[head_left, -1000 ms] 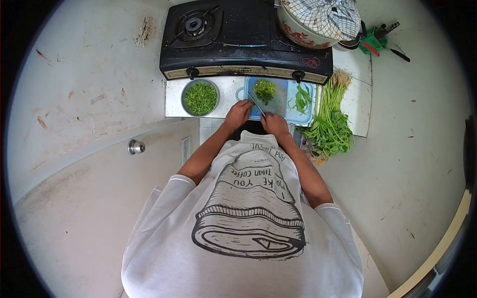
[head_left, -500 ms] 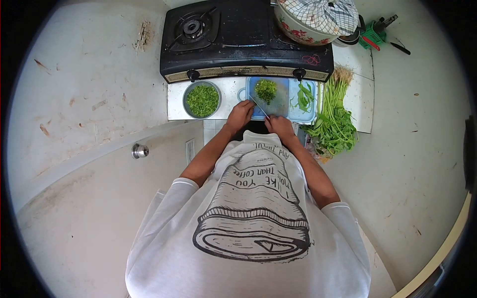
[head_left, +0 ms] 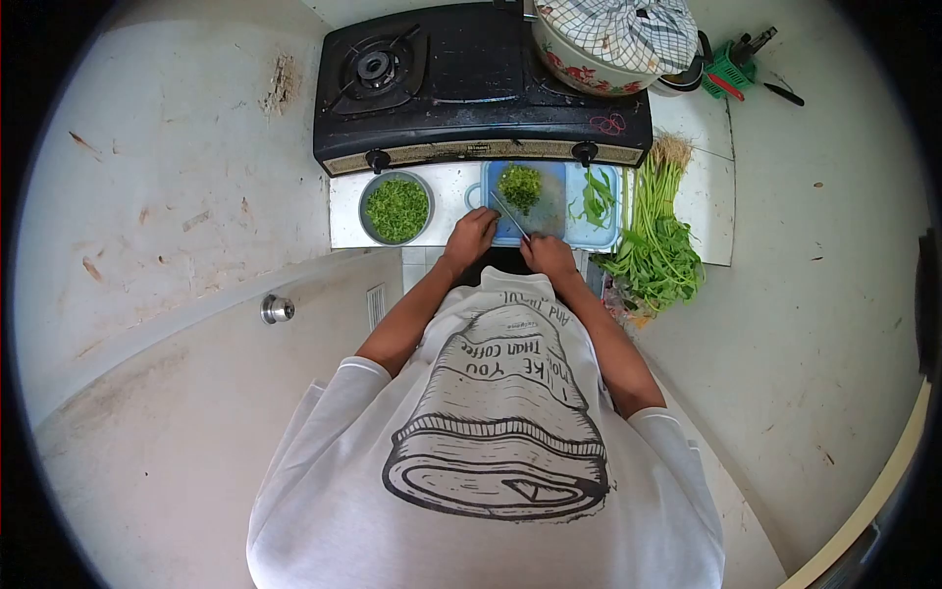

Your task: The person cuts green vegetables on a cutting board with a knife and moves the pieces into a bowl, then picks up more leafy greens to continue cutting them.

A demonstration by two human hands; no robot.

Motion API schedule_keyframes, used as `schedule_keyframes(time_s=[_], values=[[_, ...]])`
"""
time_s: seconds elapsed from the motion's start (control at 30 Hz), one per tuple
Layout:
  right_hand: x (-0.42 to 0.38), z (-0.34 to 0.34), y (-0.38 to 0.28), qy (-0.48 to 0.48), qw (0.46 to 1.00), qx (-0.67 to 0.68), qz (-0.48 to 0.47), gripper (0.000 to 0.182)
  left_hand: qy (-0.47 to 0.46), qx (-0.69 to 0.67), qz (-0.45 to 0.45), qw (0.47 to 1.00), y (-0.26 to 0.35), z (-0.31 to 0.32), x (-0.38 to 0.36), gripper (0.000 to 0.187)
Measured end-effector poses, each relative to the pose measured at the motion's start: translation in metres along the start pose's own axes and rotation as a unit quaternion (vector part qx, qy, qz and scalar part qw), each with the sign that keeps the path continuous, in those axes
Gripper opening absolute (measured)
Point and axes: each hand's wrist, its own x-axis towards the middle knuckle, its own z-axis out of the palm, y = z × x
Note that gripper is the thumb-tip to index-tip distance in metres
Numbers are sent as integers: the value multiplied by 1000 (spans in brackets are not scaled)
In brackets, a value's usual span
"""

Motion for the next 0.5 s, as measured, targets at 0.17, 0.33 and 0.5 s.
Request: schedule_keyframes(time_s=[0.17, 0.33, 0.5], values=[[-3, 0, 0, 0, 999, -19, -25, 42, 3, 8, 13, 1000, -3, 1, 0, 16], [-5, 2, 2, -3, 999, -7, -52, 44, 0, 14, 14, 1000, -5, 3, 0, 16], [9, 3, -4, -13, 999, -4, -47, 42, -3, 17, 7, 1000, -2, 1, 0, 18]])
